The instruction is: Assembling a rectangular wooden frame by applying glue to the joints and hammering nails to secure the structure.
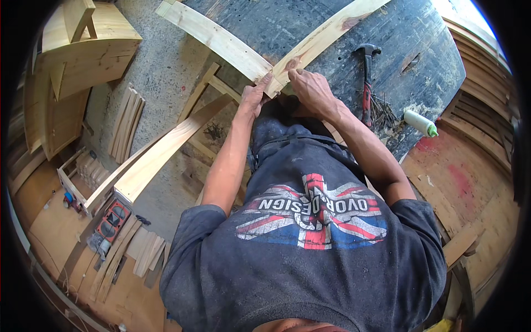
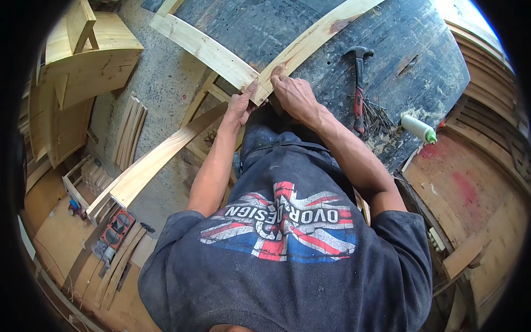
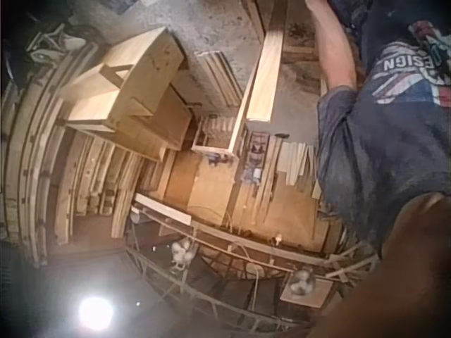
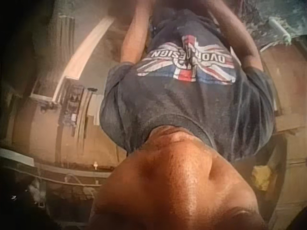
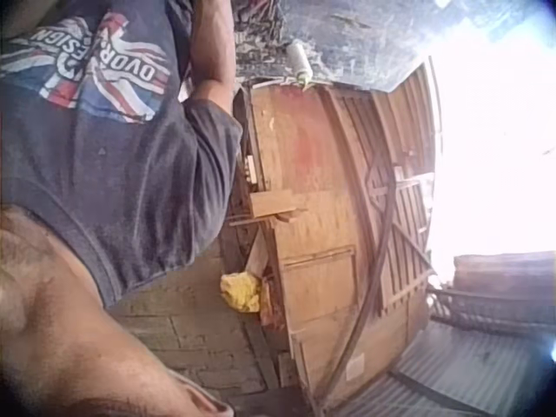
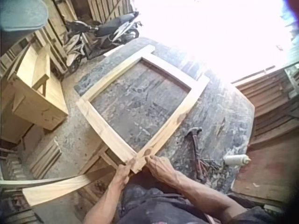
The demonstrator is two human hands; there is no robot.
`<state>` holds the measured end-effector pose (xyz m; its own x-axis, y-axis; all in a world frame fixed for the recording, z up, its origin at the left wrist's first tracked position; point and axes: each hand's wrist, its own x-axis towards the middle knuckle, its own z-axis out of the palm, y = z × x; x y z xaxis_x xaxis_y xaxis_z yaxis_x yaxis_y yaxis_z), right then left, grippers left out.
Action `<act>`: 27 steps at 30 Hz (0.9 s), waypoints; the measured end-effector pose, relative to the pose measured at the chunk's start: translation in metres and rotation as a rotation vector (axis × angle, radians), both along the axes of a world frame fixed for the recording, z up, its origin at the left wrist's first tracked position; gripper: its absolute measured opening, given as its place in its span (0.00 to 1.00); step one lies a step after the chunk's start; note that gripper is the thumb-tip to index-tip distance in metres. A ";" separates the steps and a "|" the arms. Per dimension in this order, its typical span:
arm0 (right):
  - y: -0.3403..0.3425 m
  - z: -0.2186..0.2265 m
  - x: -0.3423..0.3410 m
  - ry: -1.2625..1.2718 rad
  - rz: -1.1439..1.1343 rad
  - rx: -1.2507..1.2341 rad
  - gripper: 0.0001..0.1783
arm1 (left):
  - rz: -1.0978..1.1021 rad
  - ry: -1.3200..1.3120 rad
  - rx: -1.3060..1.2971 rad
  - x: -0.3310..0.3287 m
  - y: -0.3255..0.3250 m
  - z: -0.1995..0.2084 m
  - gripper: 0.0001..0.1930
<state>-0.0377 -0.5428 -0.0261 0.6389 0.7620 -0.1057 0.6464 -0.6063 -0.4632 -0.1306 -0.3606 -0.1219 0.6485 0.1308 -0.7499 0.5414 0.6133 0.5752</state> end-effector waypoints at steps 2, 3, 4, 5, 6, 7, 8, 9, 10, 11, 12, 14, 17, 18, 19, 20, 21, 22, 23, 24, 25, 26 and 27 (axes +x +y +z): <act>0.003 0.002 0.004 0.057 -0.015 -0.050 0.07 | 0.000 0.010 0.008 0.000 0.000 0.000 0.32; 0.006 0.003 0.006 0.128 -0.011 -0.095 0.07 | -0.004 0.012 -0.003 0.000 0.000 0.000 0.32; 0.008 0.004 0.007 0.125 -0.024 -0.099 0.07 | -0.002 0.016 -0.013 0.000 0.000 0.000 0.32; 0.009 0.004 0.007 0.108 -0.018 -0.089 0.07 | -0.008 0.012 -0.013 0.001 0.001 0.000 0.32; 0.011 0.004 0.007 0.080 -0.038 -0.097 0.07 | 0.002 0.001 -0.005 0.001 0.001 0.000 0.32; 0.011 0.004 0.006 0.091 -0.017 -0.075 0.07 | -0.004 -0.003 -0.011 0.001 0.002 0.000 0.32; 0.012 0.004 0.004 0.116 -0.004 -0.072 0.06 | 0.003 -0.007 0.004 0.001 0.002 -0.001 0.32; 0.011 0.003 0.002 0.152 0.002 -0.101 0.06 | -0.002 -0.004 -0.007 0.002 0.002 -0.001 0.32; 0.011 0.002 -0.001 0.142 0.001 -0.069 0.06 | -0.008 0.002 -0.020 0.001 0.002 -0.002 0.32; 0.009 0.001 -0.003 0.148 -0.005 -0.038 0.05 | -0.017 0.003 -0.021 0.001 0.002 -0.002 0.32; 0.008 0.000 -0.005 0.132 -0.010 0.023 0.05 | -0.003 -0.004 -0.022 0.001 0.002 -0.002 0.31; 0.006 -0.003 -0.005 0.145 -0.024 0.019 0.06 | -0.020 0.006 -0.037 0.002 0.002 -0.003 0.31; 0.002 -0.008 -0.001 0.126 -0.026 0.111 0.07 | -0.025 0.020 -0.049 0.004 0.001 -0.003 0.29; 0.000 -0.009 0.001 0.149 -0.043 0.071 0.06 | -0.031 0.037 -0.035 0.004 0.001 -0.001 0.29; 0.000 -0.009 0.003 0.169 -0.047 0.043 0.05 | -0.045 0.045 -0.042 0.004 0.001 0.000 0.29; -0.001 -0.009 0.005 0.134 -0.039 0.046 0.06 | -0.039 0.059 -0.030 0.005 0.002 0.002 0.28; -0.001 -0.010 0.007 0.134 -0.020 0.072 0.06 | -0.041 0.027 -0.054 0.004 0.002 0.004 0.29; -0.002 -0.009 0.008 0.153 -0.032 0.040 0.06 | -0.042 0.010 -0.047 0.005 0.003 0.006 0.29; -0.002 -0.010 0.009 0.183 -0.041 -0.003 0.07 | -0.050 0.005 -0.055 0.004 0.003 0.007 0.30; -0.003 -0.010 0.010 0.169 -0.039 0.010 0.07 | -0.038 -0.009 -0.038 0.005 0.003 0.008 0.30; -0.002 -0.010 0.009 0.159 -0.023 0.008 0.07 | -0.044 -0.001 -0.045 0.004 0.003 0.009 0.30; -0.001 -0.010 0.009 0.150 -0.011 0.003 0.07 | -0.059 0.015 -0.062 0.004 0.003 0.009 0.30; 0.000 -0.010 0.007 0.154 -0.007 -0.039 0.07 | -0.054 0.009 -0.059 0.004 0.003 0.009 0.30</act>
<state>-0.0304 -0.5425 -0.0361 0.6184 0.7508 -0.2319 0.5650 -0.6300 -0.5328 -0.1264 -0.3581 -0.1133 0.6465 0.0512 -0.7612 0.5798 0.6155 0.5338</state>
